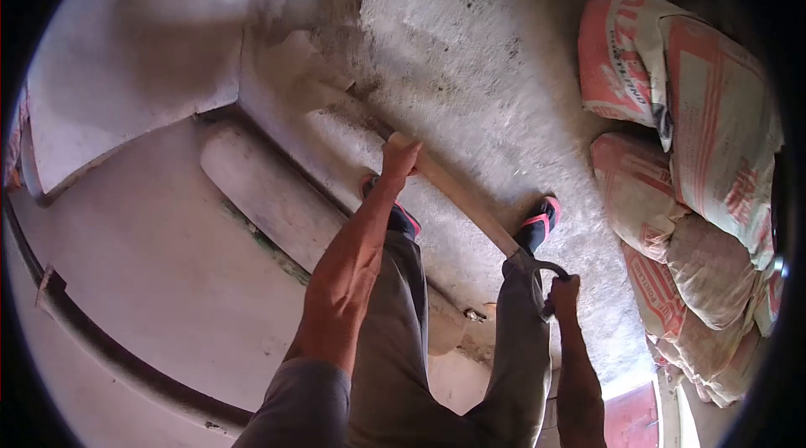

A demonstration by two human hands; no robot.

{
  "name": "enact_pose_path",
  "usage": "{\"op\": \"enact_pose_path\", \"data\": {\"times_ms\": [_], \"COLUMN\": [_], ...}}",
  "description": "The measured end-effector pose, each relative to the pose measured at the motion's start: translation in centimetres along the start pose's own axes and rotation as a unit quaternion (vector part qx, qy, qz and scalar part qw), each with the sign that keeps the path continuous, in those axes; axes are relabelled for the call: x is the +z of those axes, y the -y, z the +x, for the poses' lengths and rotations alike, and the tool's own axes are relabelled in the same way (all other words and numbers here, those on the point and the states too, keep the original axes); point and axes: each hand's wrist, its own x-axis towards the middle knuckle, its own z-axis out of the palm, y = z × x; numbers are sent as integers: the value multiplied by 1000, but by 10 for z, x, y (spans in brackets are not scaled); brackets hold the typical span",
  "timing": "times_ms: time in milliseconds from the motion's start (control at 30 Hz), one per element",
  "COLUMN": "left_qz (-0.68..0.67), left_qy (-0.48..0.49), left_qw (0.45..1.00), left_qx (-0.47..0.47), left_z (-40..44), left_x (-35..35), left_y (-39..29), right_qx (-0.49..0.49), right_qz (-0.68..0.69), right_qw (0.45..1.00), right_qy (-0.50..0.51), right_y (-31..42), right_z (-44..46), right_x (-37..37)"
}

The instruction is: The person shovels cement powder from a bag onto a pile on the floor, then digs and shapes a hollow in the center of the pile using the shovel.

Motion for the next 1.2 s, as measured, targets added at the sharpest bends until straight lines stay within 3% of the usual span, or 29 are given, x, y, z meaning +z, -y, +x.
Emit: {"op": "enact_pose_path", "data": {"times_ms": [67, 133, 200, 267, 367, 433, 500, 600, 667, 700, 733, 767, 800, 833, 867, 900, 933, 967, 1033, 1067, 1133, 1167, 1200], "left_qz": [68, 131, 186, 93, 83, 108, 130, 150, 142, 117, 80, 35, -71, -75, -102, -128, -72, -91, -125, -123, -213, -179, -178], "left_qy": [-11, -7, -53, -53, -52, -62, -88, -86, -66, -34, 5, 40, 66, 110, 120, 129, 130, 127, 165, 187, 191, 208, 232], "left_qw": [997, 989, 967, 988, 985, 978, 965, 980, 982, 978, 981, 986, 994, 990, 987, 983, 989, 987, 976, 968, 941, 940, 936], "left_qx": [35, 64, 166, 115, 143, 165, 210, 98, 108, 168, 175, 159, 58, 44, 12, -21, -3, -37, -70, -112, -181, -201, -194], "left_z": [-7, -21, -33, -111, -168, -189, -206, -236, -243, -234, -230, -236, -270, -262, -278, -295, -301, -287, -307, -309, -352, -334, -347], "left_x": [8, 9, 10, 16, 30, 41, 53, 70, 75, 76, 79, 82, 94, 102, 118, 137, 153, 174, 216, 237, 277, 315, 332], "left_y": [-16, -24, -23, -50, -73, -82, -86, -105, -96, -79, -68, -63, -80, -62, -62, -61, -45, -9, 29, 59, 65, 136, 153], "right_qx": [-28, 34, 55, 53, 41, -39, -58, -25, 53, 39, -15, 6, 23, 66, 101, -10, -43, -31, -4, 59, -29, 176, 144], "right_qz": [28, 32, 43, -5, -182, -162, -250, -279, 32, 147, 193, 225, 255, 240, 291, 336, 430, 389, 583, 373, 287, 292, 316], "right_qw": [999, 996, 994, 986, 961, 944, 922, 927, 980, 983, 981, 974, 966, 968, 950, 940, 899, 911, 802, 897, 929, 894, 881], "right_qy": [16, 78, 84, 157, 206, 284, 290, 251, 191, 101, 28, -10, -47, -11, -54, -58, -70, -131, -129, -230, -233, -291, -322], "right_y": [-32, -50, -35, -49, -43, -82, -93, -76, -88, -82, -86, -82, -79, -124, -118, -177, -235, -259, -377, -355, -365, -340, -348], "right_z": [-3, -11, -47, -53, -71, -51, -48, -63, -72, -86, -91, -101, -108, -81, -105, -87, -72, -77, -57, -84, -138, -162, -178], "right_x": [-3, -16, -40, -69, -113, -134, -141, -163, -175, -186, -194, -208, -220, -222, -240, -236, -236, -245, -261, -293, -317, -336, -342]}}
